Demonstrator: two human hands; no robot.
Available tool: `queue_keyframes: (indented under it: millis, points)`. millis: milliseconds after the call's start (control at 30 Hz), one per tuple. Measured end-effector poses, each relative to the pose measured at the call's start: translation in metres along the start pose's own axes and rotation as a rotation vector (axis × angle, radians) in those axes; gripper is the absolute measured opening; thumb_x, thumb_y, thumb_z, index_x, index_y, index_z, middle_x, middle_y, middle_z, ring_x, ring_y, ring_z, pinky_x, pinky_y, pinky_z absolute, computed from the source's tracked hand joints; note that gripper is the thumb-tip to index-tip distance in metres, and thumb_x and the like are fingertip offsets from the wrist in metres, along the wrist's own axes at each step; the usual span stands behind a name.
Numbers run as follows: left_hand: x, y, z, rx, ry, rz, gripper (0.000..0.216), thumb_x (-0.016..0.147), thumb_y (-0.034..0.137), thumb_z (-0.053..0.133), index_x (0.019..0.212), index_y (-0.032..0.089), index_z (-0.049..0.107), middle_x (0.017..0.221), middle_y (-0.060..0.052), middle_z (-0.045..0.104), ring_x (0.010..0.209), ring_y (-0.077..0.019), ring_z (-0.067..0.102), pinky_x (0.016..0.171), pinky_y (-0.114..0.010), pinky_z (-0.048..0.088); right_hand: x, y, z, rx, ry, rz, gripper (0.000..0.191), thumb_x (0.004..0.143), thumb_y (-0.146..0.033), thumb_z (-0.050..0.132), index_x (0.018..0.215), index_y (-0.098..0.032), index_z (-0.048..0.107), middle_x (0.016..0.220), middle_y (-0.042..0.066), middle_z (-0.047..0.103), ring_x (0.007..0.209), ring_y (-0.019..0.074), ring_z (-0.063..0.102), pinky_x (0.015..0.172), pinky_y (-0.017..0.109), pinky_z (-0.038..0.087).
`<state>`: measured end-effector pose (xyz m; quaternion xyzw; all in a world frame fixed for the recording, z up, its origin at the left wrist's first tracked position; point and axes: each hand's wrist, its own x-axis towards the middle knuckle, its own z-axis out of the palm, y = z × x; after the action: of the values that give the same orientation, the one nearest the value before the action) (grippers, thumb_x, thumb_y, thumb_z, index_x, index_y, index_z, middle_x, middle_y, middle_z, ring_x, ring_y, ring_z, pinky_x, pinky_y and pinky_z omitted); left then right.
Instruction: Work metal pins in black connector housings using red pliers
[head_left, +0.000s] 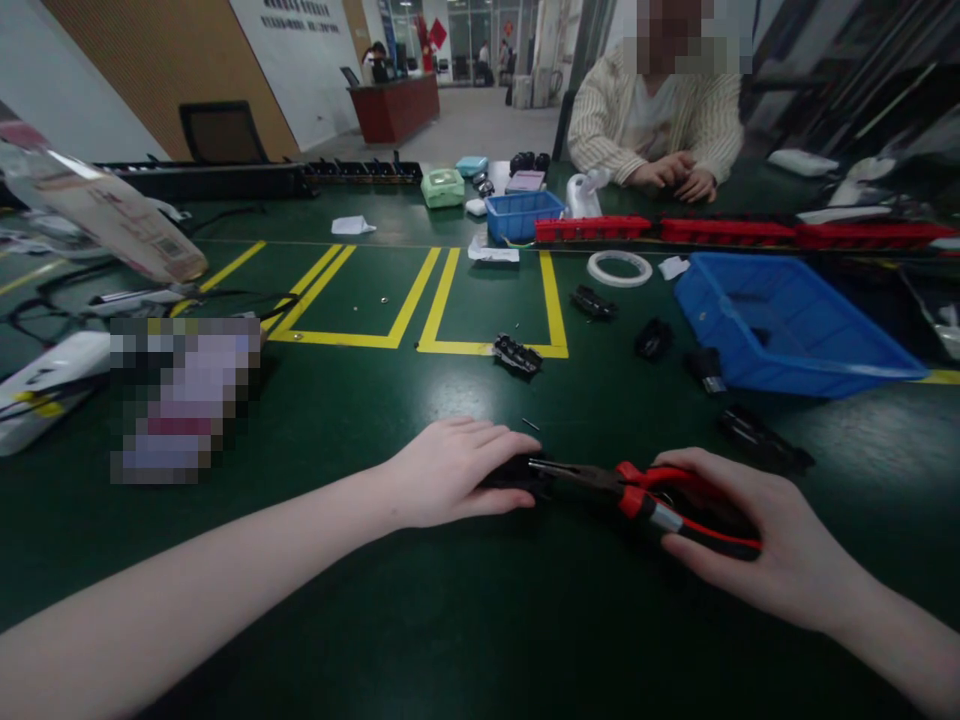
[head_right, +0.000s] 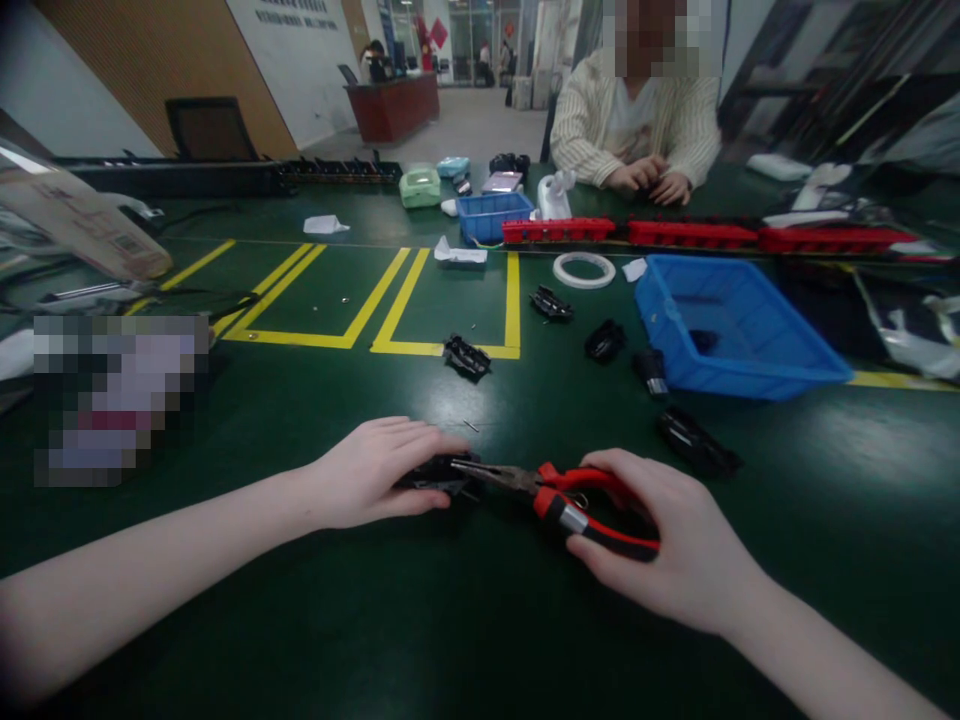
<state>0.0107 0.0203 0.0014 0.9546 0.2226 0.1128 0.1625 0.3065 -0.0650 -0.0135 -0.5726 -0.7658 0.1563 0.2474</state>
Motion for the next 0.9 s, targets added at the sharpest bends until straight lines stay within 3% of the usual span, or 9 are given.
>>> queue_keyframes:
  millis: [100,533,700,900]
  points:
    - [-0.002,-0.001,0.0,0.08,0.03,0.079,0.045,0.099,0.046,0.035,0.135,0.018,0.042,0.088,-0.002,0.063,0.071,-0.0152,0.059,0.063,-0.027,0.044,0.0,-0.001,0.0,0.016,-0.006,0.007,0.04,0.074,-0.041,0.061,0.11,-0.024,0.057,0.1,0.006,0.071,0.081,0.0238,0.068,0.067,0.037,0.057]
    - [-0.004,-0.001,0.0,0.045,0.038,0.093,0.042,0.1,0.044,0.032,0.132,0.021,0.045,0.091,-0.002,0.06,0.073,-0.0137,0.057,0.064,-0.025,0.042,0.002,-0.006,-0.004,0.081,-0.064,0.05,0.038,0.076,-0.044,0.061,0.107,-0.023,0.059,0.096,0.006,0.069,0.079,0.0233,0.066,0.059,0.034,0.051]
    - [-0.005,-0.001,-0.001,0.013,0.046,0.109,0.037,0.099,0.042,0.036,0.128,0.021,0.047,0.093,-0.003,0.061,0.074,-0.0138,0.058,0.063,-0.025,0.043,0.003,-0.009,-0.006,0.105,-0.09,0.072,0.038,0.077,-0.045,0.06,0.106,-0.021,0.06,0.094,0.006,0.069,0.078,0.022,0.064,0.065,0.036,0.051]
    - [-0.006,0.001,-0.002,-0.169,0.043,-0.036,0.044,0.094,0.041,0.048,0.131,0.019,0.039,0.094,-0.003,0.065,0.079,-0.0164,0.063,0.07,-0.028,0.048,0.003,-0.012,-0.008,0.128,-0.116,0.102,0.037,0.076,-0.045,0.061,0.105,-0.021,0.06,0.09,0.005,0.068,0.074,0.02,0.063,0.064,0.034,0.05]
